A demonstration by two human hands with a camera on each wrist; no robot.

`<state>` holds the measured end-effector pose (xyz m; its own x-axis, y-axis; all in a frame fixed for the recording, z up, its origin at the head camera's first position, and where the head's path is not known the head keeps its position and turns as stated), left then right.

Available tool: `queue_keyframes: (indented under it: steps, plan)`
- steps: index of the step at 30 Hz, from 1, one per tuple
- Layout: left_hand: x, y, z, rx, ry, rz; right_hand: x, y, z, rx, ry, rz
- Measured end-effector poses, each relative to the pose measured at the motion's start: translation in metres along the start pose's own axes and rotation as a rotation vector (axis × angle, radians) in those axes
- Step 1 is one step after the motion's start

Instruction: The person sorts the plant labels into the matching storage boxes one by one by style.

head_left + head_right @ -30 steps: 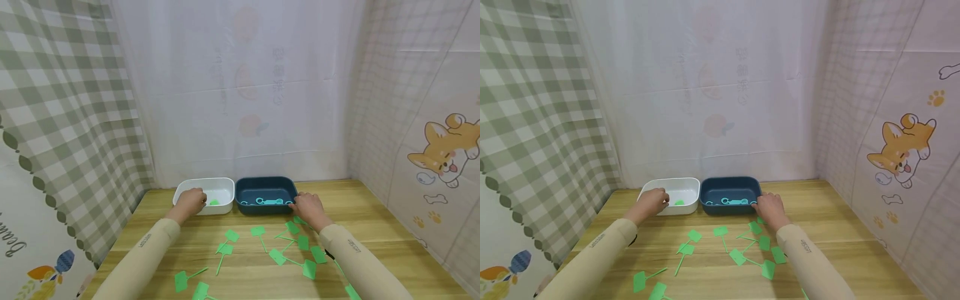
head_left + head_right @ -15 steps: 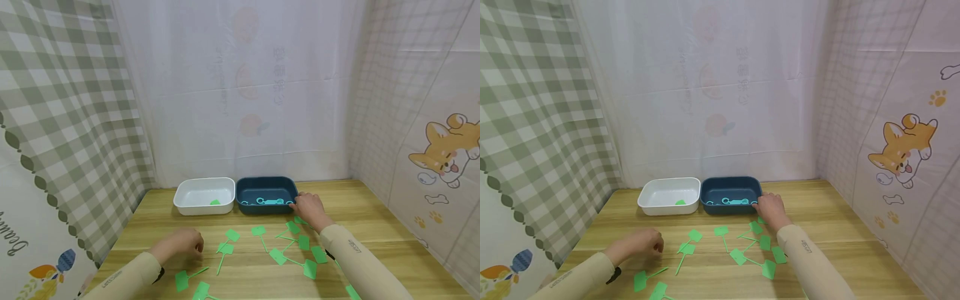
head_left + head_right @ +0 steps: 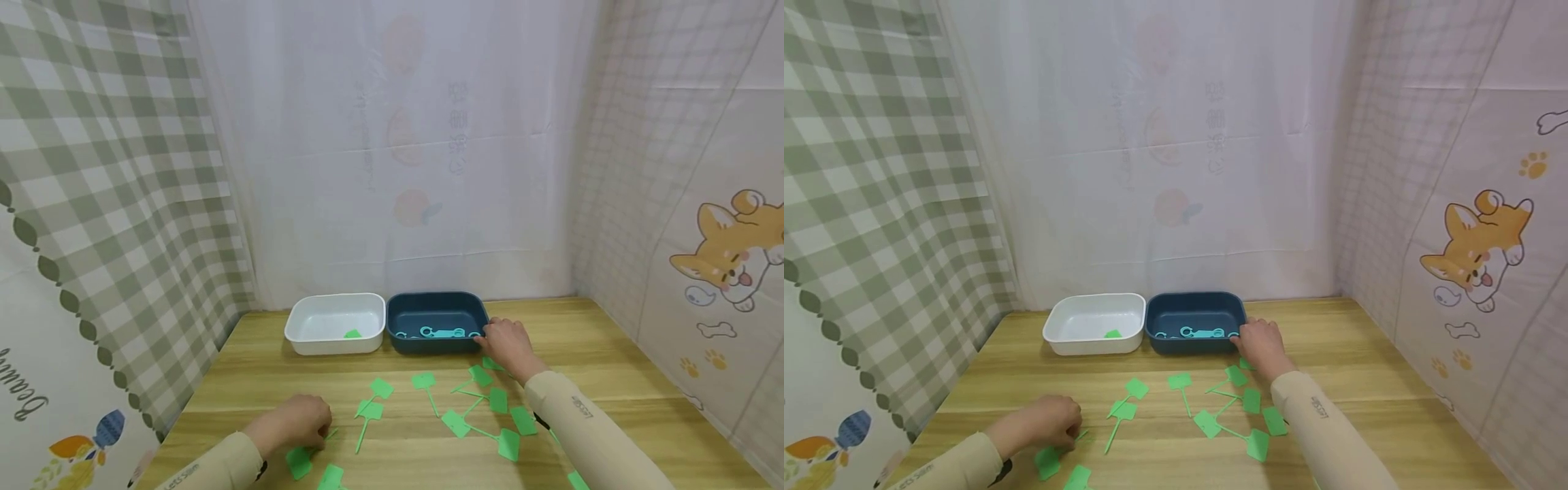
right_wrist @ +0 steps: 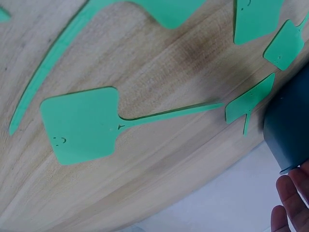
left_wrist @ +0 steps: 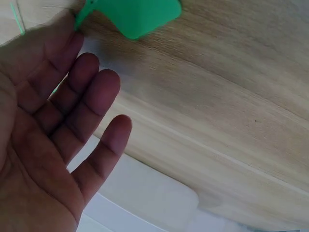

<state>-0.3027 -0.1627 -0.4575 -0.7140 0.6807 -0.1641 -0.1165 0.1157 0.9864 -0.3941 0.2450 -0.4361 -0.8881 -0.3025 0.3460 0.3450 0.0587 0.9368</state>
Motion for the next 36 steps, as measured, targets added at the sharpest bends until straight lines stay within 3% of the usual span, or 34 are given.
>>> queue_keyframes:
  steps: [6,15,24,27,31,36]
  plan:
    - [0.007,-0.004,-0.005,0.035,0.011,0.036,-0.001,0.0,-0.001,-0.005,0.002,0.006]
    - [0.017,-0.009,-0.003,0.062,-0.002,0.203,0.0,0.0,-0.002,-0.004,-0.01,-0.014]
    - [0.03,-0.012,0.003,0.06,0.018,0.229,-0.001,-0.002,-0.001,-0.004,-0.01,-0.011]
    - [0.032,-0.003,-0.004,0.035,0.02,0.272,-0.001,-0.002,-0.002,-0.008,-0.005,-0.004]
    - [0.04,0.024,-0.017,0.068,0.021,0.403,-0.001,-0.002,-0.001,-0.013,-0.01,0.002]
    - [0.055,0.06,-0.036,0.238,0.08,0.562,0.0,-0.003,-0.001,-0.019,-0.011,-0.002]
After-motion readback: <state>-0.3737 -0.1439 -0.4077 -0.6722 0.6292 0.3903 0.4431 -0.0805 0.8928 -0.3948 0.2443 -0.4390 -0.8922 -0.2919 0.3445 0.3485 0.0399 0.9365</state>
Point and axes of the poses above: each hand's wrist, its own x-axis towards the middle knuckle, its own y-axis out of the back of the hand, z = x × y, the point moved 2 cm from there along x, towards the middle knuckle, and after that the axes turned 2 degrees about x, right-handed, at the moved point
